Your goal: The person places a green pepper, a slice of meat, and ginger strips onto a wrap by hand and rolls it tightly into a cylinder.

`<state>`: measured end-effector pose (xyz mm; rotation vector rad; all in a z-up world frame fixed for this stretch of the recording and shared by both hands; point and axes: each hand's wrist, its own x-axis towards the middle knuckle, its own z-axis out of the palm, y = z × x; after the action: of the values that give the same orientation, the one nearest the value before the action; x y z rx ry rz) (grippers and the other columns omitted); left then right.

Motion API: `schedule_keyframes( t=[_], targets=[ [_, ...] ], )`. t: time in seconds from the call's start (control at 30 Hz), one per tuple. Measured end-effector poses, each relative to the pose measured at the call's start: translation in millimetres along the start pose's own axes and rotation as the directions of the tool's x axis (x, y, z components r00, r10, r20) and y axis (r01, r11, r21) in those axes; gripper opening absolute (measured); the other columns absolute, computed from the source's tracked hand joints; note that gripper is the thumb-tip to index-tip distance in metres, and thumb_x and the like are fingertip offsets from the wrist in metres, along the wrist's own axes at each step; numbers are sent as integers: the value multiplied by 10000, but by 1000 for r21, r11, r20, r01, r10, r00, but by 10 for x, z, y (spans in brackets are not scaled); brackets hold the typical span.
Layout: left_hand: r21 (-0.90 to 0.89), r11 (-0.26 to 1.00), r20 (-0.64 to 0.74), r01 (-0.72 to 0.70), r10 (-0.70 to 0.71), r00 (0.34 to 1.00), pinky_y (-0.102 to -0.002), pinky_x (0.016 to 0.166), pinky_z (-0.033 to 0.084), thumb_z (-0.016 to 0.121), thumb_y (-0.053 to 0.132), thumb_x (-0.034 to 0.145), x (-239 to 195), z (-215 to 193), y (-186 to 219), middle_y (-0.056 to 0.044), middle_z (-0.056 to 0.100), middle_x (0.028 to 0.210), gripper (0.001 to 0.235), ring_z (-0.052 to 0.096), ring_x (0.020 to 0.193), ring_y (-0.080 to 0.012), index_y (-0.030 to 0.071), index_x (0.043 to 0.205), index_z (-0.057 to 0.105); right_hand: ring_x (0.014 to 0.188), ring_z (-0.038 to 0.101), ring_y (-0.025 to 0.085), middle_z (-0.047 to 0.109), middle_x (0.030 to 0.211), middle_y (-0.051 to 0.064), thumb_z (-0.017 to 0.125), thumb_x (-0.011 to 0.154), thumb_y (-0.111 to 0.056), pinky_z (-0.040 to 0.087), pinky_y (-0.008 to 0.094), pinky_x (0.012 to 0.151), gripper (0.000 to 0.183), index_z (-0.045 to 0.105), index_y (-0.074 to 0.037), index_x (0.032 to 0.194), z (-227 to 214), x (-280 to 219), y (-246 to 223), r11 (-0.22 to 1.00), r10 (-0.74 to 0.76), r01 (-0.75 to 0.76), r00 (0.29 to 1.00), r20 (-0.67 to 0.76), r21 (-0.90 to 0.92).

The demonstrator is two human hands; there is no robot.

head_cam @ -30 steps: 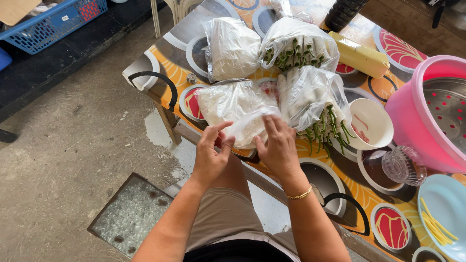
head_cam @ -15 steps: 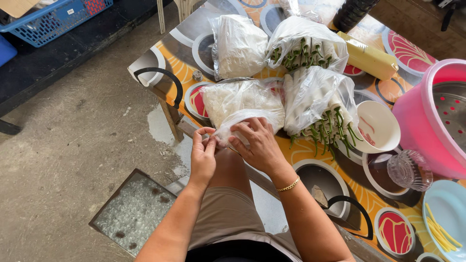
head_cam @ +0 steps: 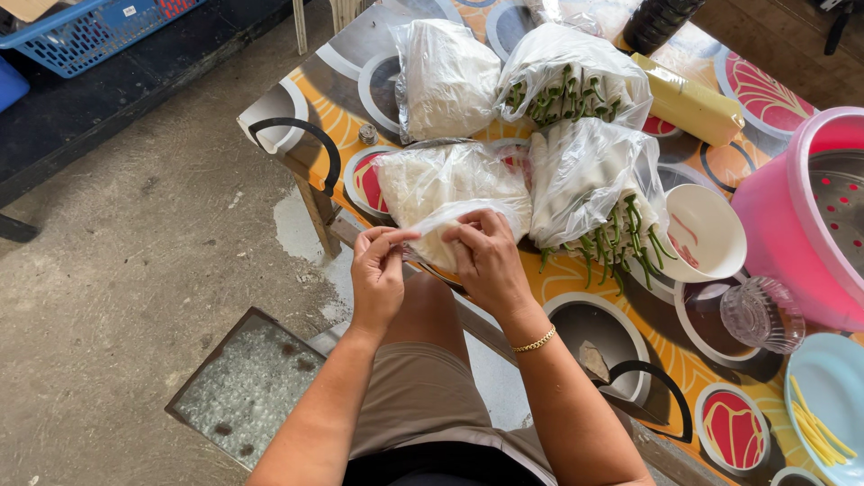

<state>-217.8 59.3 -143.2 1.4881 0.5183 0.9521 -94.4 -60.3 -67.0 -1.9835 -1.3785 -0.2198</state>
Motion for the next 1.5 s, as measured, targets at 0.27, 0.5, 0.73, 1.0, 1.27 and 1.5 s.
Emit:
schedule_keyframes(
  t=[0.27, 0.5, 0.73, 1.0, 1.27, 1.5],
  targets=[
    [-182, 974, 95, 135, -119, 988, -269, 988, 576, 702, -106, 862, 84, 32, 242, -35, 489, 1291, 546, 646, 1165, -144, 85, 1360, 591, 1154, 616, 357, 614, 1257, 157, 642, 843, 9, 523, 445, 999, 229, 731, -94, 1027, -39, 41, -54, 1000, -11, 11, 999, 40, 7],
    [-472, 841, 177, 267, -206, 962, -277, 967, 583, 677, -123, 907, 78, 45, 45, -68, 574, 1290, 559, 664, 1145, -157, 78, 1412, 544, 1152, 587, 384, 591, 1240, 189, 800, 815, -153, 494, 457, 976, 272, 766, -104, 1081, -70, 56, -82, 998, -59, 60, 997, 59, -24],
    [-389, 910, 147, 146, -95, 985, -264, 972, 585, 664, -140, 925, 91, 51, 165, -27, 498, 1266, 494, 649, 1148, -123, 54, 1369, 568, 1104, 606, 330, 648, 1185, 128, 799, 881, -157, 509, 412, 971, 168, 794, -124, 1046, -63, 104, 10, 998, -44, 41, 996, 80, 45],
    [454, 651, 289, -609, 539, 791, -435, 1001, 506, 753, 109, 867, -75, 118, 539, -113, 556, 1204, 416, 616, 1126, -340, 72, 1247, 589, 1059, 641, 312, 638, 1141, 139, 696, 976, -84, 512, 379, 950, 91, 679, -18, 1038, -178, 269, 77, 966, 167, -156, 985, -35, 208],
    [549, 619, 440, -561, 357, 824, -435, 801, 527, 571, 148, 875, 31, 560, 475, -169, 650, 1048, 418, 654, 966, -328, -46, 1240, 636, 1119, 521, 359, 566, 1169, 176, 720, 906, -87, 459, 447, 978, 136, 750, -83, 1038, -477, 144, -97, 977, -61, 38, 993, -106, -208],
    [676, 503, 470, -539, 268, 841, -563, 1018, 418, 565, 272, 942, 137, 728, 443, -123, 695, 1139, 317, 629, 1083, -313, 104, 1185, 678, 1083, 446, 266, 454, 1109, 118, 743, 980, -118, 413, 348, 917, 59, 743, -117, 1039, -599, -5, -49, 983, -20, -39, 949, -314, -181]
  ],
)
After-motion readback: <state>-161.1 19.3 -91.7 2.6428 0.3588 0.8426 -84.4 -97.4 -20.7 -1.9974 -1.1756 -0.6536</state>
